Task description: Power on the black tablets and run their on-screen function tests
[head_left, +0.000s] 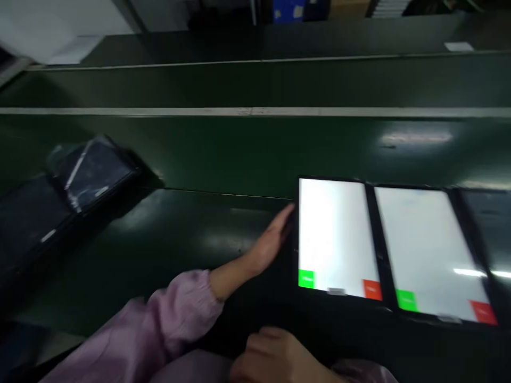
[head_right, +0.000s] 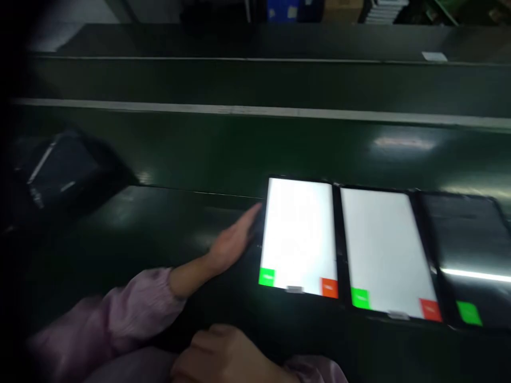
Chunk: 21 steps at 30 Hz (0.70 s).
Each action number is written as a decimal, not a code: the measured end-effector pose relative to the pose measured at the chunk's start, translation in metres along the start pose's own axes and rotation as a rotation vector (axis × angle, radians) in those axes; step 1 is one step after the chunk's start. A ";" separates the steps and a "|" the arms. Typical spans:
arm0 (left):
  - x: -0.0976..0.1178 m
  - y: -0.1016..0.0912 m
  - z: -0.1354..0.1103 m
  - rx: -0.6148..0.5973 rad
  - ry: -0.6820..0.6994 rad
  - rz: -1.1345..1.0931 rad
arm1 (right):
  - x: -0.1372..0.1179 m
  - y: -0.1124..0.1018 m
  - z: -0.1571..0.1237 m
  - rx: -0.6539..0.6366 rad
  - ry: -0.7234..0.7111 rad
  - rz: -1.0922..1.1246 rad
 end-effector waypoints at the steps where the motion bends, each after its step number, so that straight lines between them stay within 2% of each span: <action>1: -0.006 0.026 0.019 -0.064 -0.023 -0.023 | 0.005 -0.008 -0.005 0.011 0.048 -0.074; 3: -0.013 0.068 0.050 -0.246 -0.110 -0.034 | 0.017 -0.019 -0.008 0.017 0.148 -0.170; 5: -0.010 0.089 0.068 -0.321 -0.123 -0.002 | 0.027 -0.019 -0.006 -0.010 0.201 -0.193; 7: 0.000 0.091 0.073 -0.372 -0.105 0.090 | 0.036 -0.015 -0.001 -0.030 0.215 -0.134; 9: 0.019 0.072 0.071 -0.375 -0.062 0.206 | 0.045 -0.012 0.004 -0.027 0.242 -0.049; 11: 0.049 0.029 0.064 -0.289 0.011 0.325 | 0.054 -0.015 0.006 0.000 0.293 0.003; 12: 0.069 -0.001 0.058 -0.205 0.057 0.391 | 0.058 -0.017 0.007 0.012 0.325 0.017; 14: 0.118 -0.076 0.039 0.045 0.150 0.544 | 0.065 -0.020 0.007 0.017 0.389 0.040; 16: 0.172 -0.159 0.007 0.344 0.239 0.706 | 0.070 -0.022 0.006 0.024 0.459 0.068; 18: 0.219 -0.236 -0.036 0.617 0.280 0.849 | 0.075 -0.022 0.008 0.053 0.531 0.084; 19: 0.237 -0.269 -0.058 0.725 0.275 0.907 | 0.077 -0.022 0.010 0.069 0.563 0.084; 21: 0.258 -0.325 -0.099 0.889 0.219 0.991 | 0.080 -0.021 0.016 0.083 0.606 0.068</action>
Point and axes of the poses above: each hand's wrist, its own z-axis towards the middle knuckle, its own y-axis out of the palm, x = y × z, the point moved 4 cm from there along z, towards the middle knuckle, and after that the axes turned 15 degrees about -z, right-handed, at the moved point
